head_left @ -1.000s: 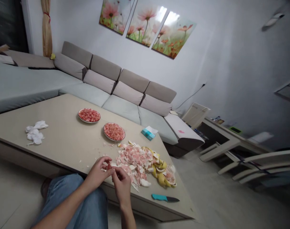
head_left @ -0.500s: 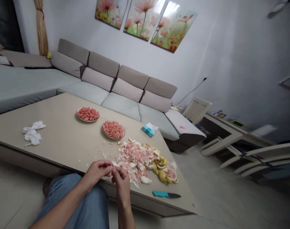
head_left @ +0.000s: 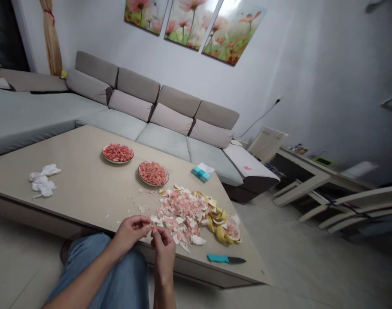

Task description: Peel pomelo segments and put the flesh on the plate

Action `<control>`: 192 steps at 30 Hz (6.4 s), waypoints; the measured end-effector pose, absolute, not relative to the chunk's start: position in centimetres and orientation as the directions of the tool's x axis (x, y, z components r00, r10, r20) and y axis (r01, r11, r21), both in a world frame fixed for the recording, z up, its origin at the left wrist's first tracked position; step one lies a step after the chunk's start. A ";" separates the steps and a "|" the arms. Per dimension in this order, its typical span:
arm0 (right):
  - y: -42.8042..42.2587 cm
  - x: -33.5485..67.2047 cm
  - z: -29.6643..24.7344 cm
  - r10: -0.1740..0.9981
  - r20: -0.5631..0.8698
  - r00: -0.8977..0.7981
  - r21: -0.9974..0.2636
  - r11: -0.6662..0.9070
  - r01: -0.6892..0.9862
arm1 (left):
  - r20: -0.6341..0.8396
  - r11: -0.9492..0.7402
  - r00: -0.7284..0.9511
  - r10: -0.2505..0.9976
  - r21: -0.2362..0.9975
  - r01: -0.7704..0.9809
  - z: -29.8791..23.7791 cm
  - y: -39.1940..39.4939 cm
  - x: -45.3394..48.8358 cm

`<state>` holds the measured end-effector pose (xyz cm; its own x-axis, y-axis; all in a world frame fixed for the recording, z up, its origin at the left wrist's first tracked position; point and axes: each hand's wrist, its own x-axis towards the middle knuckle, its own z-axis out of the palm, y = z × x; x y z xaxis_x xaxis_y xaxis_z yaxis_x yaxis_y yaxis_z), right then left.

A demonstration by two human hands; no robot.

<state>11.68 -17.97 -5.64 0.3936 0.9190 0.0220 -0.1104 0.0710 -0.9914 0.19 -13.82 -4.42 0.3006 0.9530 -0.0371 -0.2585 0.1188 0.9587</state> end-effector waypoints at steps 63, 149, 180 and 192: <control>-17.6 13.2 -3.4 0.988 0.013 0.155 -0.998 0.021 -0.053 | -0.169 0.458 0.502 0.848 0.712 -0.532 -3.5 -14.1 -0.6; -19.3 10.6 -4.5 0.972 -0.068 0.227 -0.786 0.088 -0.611 | -0.124 0.517 0.605 0.786 0.667 -0.536 -3.6 -13.7 0.3; -13.6 21.0 -8.7 0.856 0.467 0.221 -0.586 0.112 0.802 | -0.297 0.445 0.332 0.895 0.629 -0.638 -4.5 -12.4 -0.3; -11.0 19.7 -2.5 0.985 0.170 0.043 -0.962 0.156 0.226 | -0.053 0.163 0.317 0.947 0.930 -0.330 -1.0 -8.1 2.3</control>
<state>19.72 -11.00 -2.54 0.0433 0.9846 0.1696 0.2259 0.1557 -0.9616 2.35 -8.14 -0.99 0.3169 0.9470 -0.0533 -0.3303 0.1629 0.9297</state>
